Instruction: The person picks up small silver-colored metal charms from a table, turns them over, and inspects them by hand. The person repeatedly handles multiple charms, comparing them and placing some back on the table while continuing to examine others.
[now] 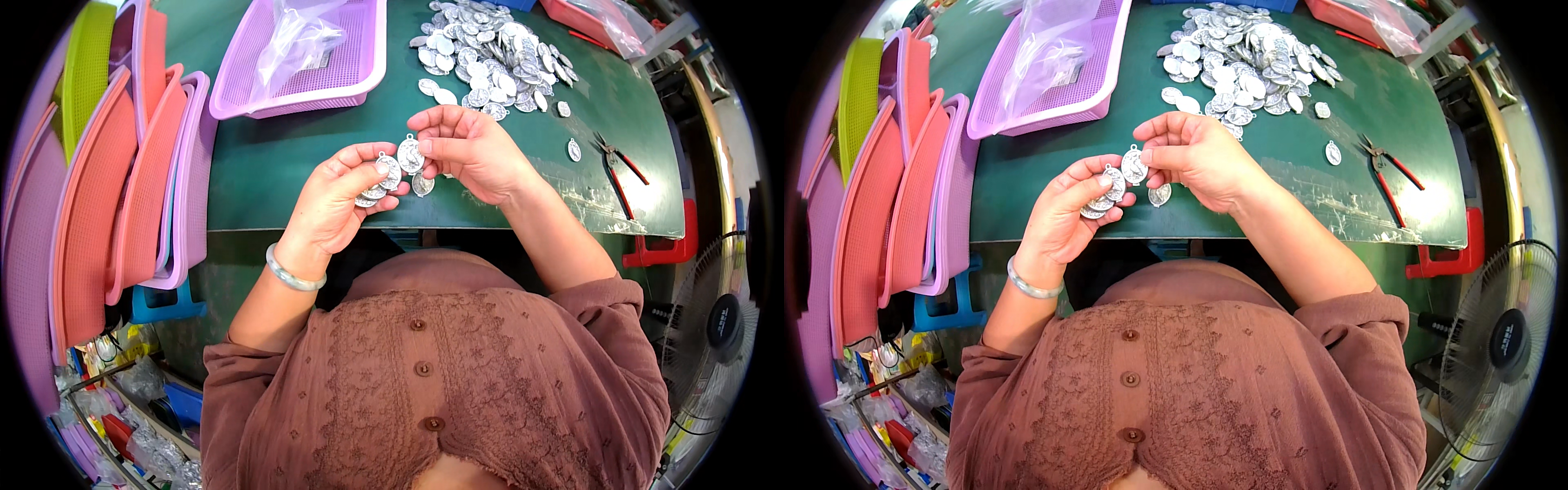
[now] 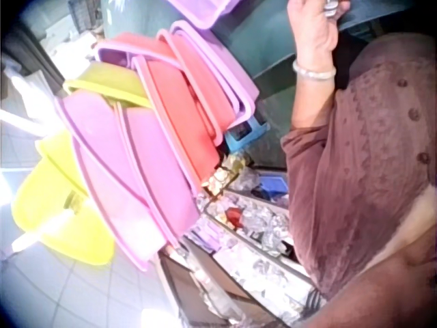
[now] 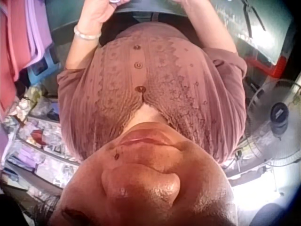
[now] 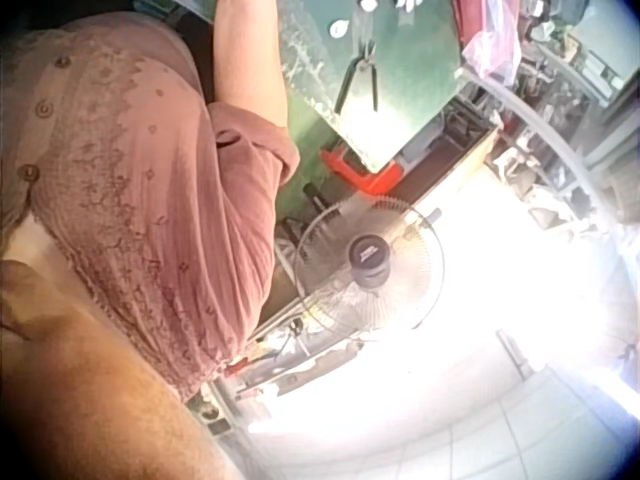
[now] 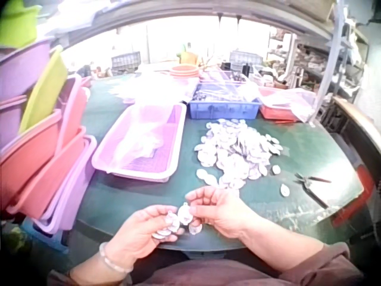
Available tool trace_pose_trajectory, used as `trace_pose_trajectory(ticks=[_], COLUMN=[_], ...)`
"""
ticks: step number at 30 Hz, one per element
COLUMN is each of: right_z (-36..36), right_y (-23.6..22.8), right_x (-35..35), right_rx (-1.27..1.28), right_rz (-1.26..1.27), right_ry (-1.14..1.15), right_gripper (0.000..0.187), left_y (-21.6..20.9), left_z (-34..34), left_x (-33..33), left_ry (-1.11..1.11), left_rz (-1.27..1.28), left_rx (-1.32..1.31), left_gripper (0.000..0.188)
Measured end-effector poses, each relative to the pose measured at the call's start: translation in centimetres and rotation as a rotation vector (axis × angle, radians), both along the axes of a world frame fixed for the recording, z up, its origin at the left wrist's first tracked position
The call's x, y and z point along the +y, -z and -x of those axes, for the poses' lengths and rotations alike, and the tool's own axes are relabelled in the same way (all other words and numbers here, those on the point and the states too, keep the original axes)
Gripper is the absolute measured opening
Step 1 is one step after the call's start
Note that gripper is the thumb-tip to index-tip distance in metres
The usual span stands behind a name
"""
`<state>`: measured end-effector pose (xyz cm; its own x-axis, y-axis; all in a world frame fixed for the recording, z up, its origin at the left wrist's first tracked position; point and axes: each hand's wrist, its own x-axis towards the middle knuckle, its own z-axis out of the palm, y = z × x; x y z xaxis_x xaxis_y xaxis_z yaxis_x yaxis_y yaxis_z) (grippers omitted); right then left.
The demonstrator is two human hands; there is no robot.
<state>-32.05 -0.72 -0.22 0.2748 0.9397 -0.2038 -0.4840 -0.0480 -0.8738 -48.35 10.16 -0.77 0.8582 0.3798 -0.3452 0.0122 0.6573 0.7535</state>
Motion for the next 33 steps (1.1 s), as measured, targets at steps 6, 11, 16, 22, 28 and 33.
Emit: trace_pose_trajectory(ticks=[6, 11, 16, 22, 28, 33], right_z=[0.24, 0.37, 0.50, 0.61, 0.53, 0.49], right_y=[0.35, 0.57, 0.63, 0.49, 0.67, 0.87], right_x=[-0.40, -0.65, -0.57, -0.75, -0.74, -0.72], right_rx=[-0.007, -0.005, -0.022, -0.051, -0.080, -0.091], right_rz=[-0.020, -0.029, -0.025, -0.027, -0.031, -0.027], right_ry=[0.000, 0.003, 0.002, 0.007, 0.015, 0.027], right_gripper=[0.024, 0.023, 0.023, 0.023, 0.022, 0.022], left_y=[-0.22, -0.29, -0.20, -0.44, -0.04, 0.03], left_z=[0.29, 0.39, 0.45, 0.31, 0.28, 0.20], left_x=[-0.45, -0.62, -0.58, -0.67, -0.46, -0.25], left_ry=[0.008, 0.015, 0.010, 0.013, 0.026, 0.022], left_rz=[-0.020, -0.024, -0.030, -0.032, -0.041, -0.016], left_rx=[0.001, 0.001, 0.006, 0.015, 0.013, 0.018], left_gripper=[0.021, 0.020, 0.020, 0.020, 0.023, 0.027])
